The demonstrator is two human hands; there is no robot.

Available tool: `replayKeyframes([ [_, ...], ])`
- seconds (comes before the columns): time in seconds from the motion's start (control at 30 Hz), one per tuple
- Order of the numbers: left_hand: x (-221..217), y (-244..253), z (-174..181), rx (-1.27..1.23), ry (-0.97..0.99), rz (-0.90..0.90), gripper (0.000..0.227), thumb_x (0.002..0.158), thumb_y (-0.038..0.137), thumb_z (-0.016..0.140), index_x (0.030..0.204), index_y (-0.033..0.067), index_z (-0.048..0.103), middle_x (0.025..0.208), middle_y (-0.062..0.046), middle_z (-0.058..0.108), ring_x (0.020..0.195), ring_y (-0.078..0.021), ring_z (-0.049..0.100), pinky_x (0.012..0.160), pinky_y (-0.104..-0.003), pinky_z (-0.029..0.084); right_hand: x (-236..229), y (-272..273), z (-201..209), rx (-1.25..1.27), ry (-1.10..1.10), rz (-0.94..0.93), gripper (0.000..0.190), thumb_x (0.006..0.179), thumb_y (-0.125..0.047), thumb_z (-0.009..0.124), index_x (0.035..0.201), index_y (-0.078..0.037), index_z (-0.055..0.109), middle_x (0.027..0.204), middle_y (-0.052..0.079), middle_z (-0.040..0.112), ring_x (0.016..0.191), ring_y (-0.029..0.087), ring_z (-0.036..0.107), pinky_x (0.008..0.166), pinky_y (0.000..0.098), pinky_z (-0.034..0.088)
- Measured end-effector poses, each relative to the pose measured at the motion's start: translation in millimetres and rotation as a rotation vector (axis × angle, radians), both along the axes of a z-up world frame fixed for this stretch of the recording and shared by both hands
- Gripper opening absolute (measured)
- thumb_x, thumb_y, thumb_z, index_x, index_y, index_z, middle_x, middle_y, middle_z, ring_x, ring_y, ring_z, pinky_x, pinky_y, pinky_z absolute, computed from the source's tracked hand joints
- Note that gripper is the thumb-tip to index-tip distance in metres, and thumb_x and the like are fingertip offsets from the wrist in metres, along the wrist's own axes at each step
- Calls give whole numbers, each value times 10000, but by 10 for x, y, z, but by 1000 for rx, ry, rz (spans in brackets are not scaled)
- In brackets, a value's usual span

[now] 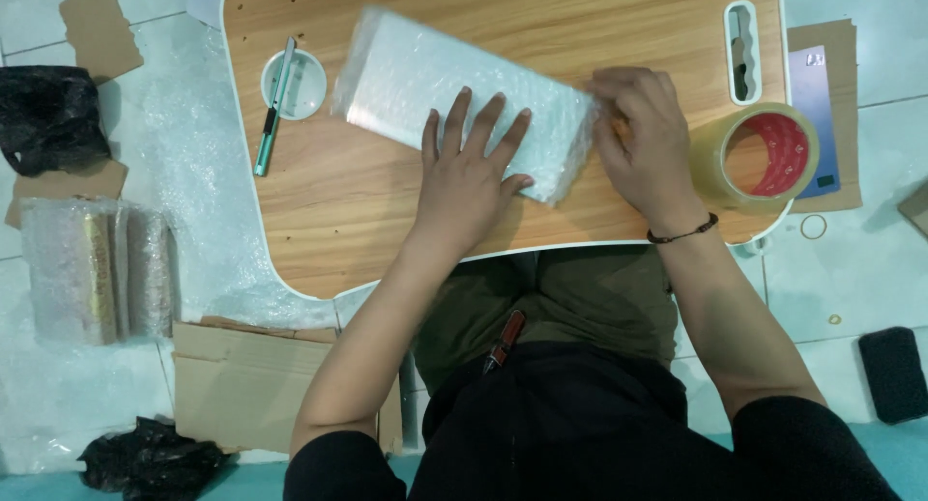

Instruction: Wrapping a blue rectangular object in bubble wrap and securing it with clear tape on a small folding table.

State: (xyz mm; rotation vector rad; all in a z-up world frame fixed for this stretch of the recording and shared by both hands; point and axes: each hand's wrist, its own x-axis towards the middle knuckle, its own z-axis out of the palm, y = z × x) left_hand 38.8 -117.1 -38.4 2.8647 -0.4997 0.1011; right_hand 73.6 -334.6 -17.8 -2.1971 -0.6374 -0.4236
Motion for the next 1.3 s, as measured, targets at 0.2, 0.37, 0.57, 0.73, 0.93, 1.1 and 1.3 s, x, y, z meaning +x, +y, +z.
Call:
replayKeyframes([
  [0.2,46,110,408,23,278,-75,567,1003,169,580,1539,330,484,1636,-151,294,1510,-506,104,1179,-715,93,80,-171,-347,-20,152,33,137,982,-48,742,1114,-89,740,944,77,651,876,275,645,816,401,537],
  [0.37,-53,263,166,-97,103,-1,520,953,139,656,1456,236,564,1430,-178,393,1376,-456,297,1088,-635,282,51,-190,-286,-37,191,122,140,926,-137,790,1062,-114,770,935,78,690,877,271,650,842,388,480],
  [0.57,-252,442,-109,-244,-159,-30,347,987,178,659,1330,195,611,1267,-114,517,1249,-384,527,1000,-522,466,-17,-152,-164,-137,187,230,311,851,-276,842,1113,-119,787,1009,95,697,928,284,618,888,384,418],
  [0.73,-460,492,-102,-267,-81,-62,523,975,402,714,1439,205,577,1406,-158,497,1381,-431,476,1129,-584,400,-77,-148,-176,-231,170,230,361,848,-324,871,1157,-155,792,1033,61,657,941,262,606,916,375,409],
  [0.93,-502,478,-110,-299,-103,-63,493,1006,462,649,1415,192,594,1374,-166,519,1367,-423,494,1128,-598,398,-131,-111,-165,-165,263,223,362,901,-392,812,1162,-144,778,1050,74,649,964,279,610,938,396,406],
  [1.1,-564,378,-103,-340,-98,-72,433,1072,372,482,1450,178,563,1357,-166,531,1350,-415,513,1137,-575,410,-289,108,-9,-182,573,-172,407,930,-352,809,1223,-87,714,855,57,641,784,236,631,697,360,497],
  [1.3,-567,379,-151,-301,-90,-81,437,1059,379,493,1451,195,552,1345,-150,536,1347,-391,518,1137,-559,424,-340,199,138,-161,698,-286,422,895,-338,857,1165,-38,733,776,63,651,720,239,674,598,348,509],
])
